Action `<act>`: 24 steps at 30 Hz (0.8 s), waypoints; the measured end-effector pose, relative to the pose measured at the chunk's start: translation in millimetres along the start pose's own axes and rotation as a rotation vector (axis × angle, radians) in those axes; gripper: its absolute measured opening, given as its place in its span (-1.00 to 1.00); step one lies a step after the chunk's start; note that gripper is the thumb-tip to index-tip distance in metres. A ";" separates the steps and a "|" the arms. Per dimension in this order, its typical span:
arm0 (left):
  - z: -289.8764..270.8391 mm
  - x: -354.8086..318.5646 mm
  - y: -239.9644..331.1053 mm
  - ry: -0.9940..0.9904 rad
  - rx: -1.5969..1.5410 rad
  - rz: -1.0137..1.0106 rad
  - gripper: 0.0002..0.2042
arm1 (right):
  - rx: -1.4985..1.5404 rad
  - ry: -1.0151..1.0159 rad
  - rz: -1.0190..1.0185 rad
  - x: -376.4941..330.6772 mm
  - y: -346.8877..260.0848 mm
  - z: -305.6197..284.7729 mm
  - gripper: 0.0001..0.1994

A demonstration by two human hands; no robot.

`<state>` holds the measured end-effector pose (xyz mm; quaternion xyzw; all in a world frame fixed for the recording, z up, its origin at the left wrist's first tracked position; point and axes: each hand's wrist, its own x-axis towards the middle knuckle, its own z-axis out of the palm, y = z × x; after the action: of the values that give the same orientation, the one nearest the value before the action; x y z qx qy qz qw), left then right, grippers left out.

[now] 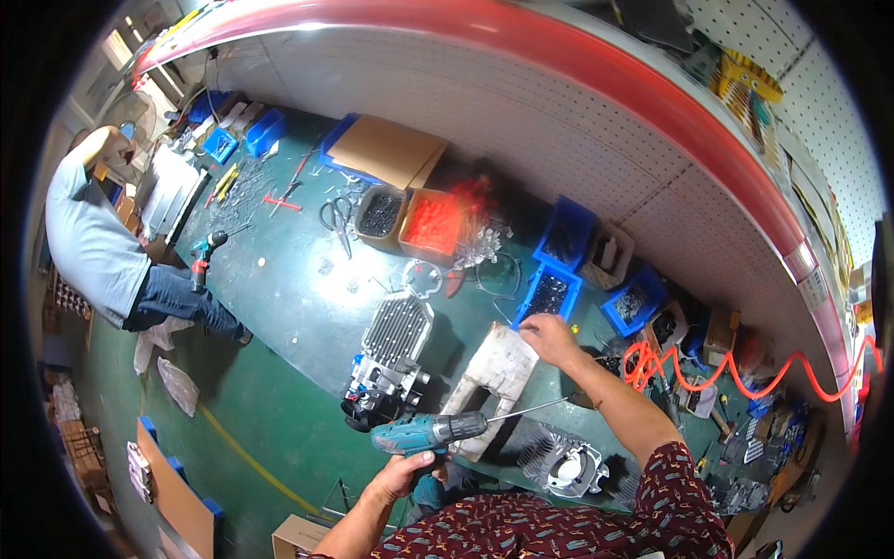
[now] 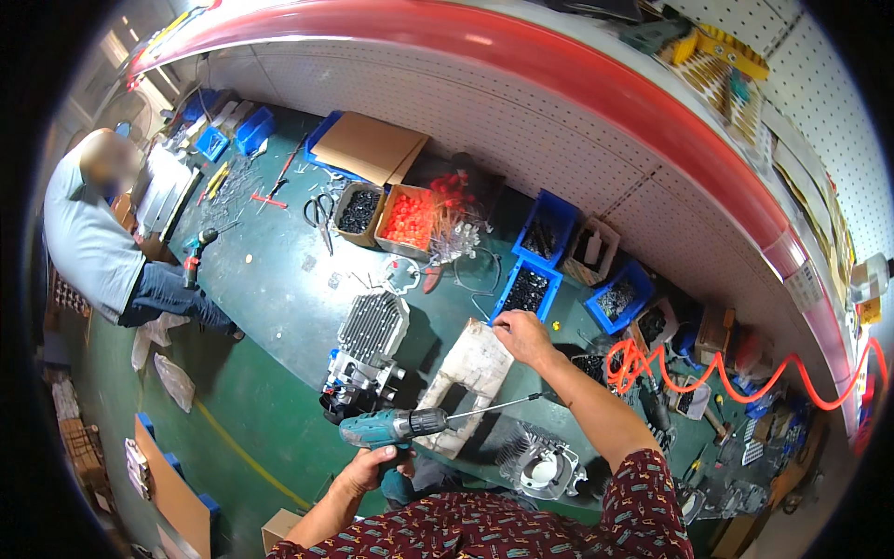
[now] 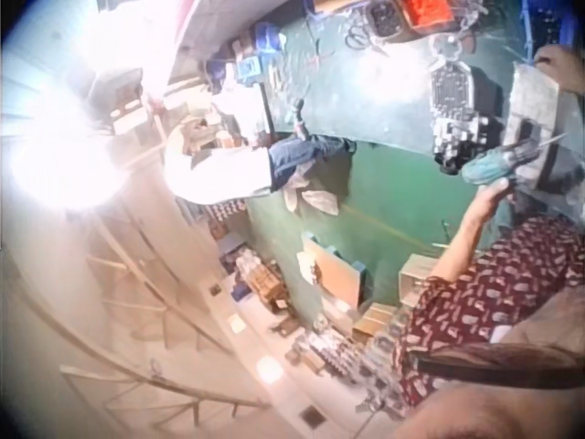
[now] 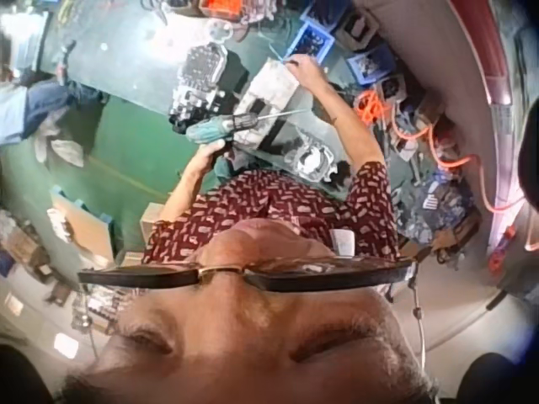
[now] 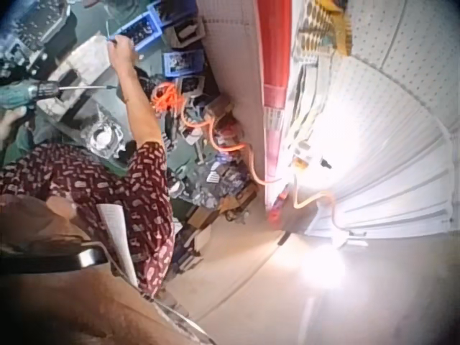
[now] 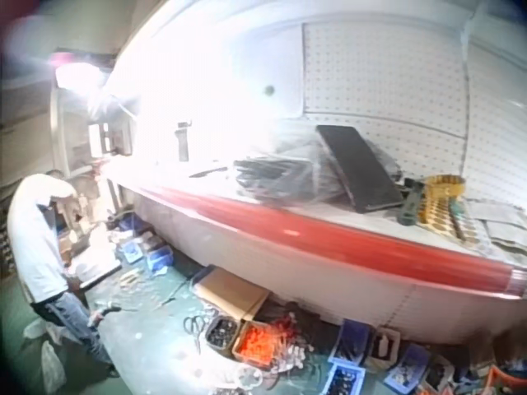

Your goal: The person assembles small metal components on a workbench. They use a cordless drill to drive screws into metal housings and a pneumatic air gun to blow debris from the parts. The person handles multiple identical metal units one at a time, placing them on the table after each step.

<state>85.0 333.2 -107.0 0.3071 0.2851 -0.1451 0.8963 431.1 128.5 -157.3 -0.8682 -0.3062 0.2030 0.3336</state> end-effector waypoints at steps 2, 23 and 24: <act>-3.9 -2.2 1.5 0.033 0.011 0.022 -0.50 | -0.007 -0.008 -0.049 21.2 -12.0 6.2 -0.78; -27.1 -2.1 9.1 0.069 0.028 -0.022 -0.48 | -0.154 -0.177 0.145 -31.4 4.6 20.9 -0.71; -26.0 -1.2 10.3 0.069 0.044 -0.027 -0.48 | -0.160 -0.118 0.121 -33.8 11.9 19.7 -0.73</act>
<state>77.6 357.8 -118.3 0.3277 0.3168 -0.1528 0.8769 400.2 107.9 -174.3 -0.8955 -0.2873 0.2484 0.2318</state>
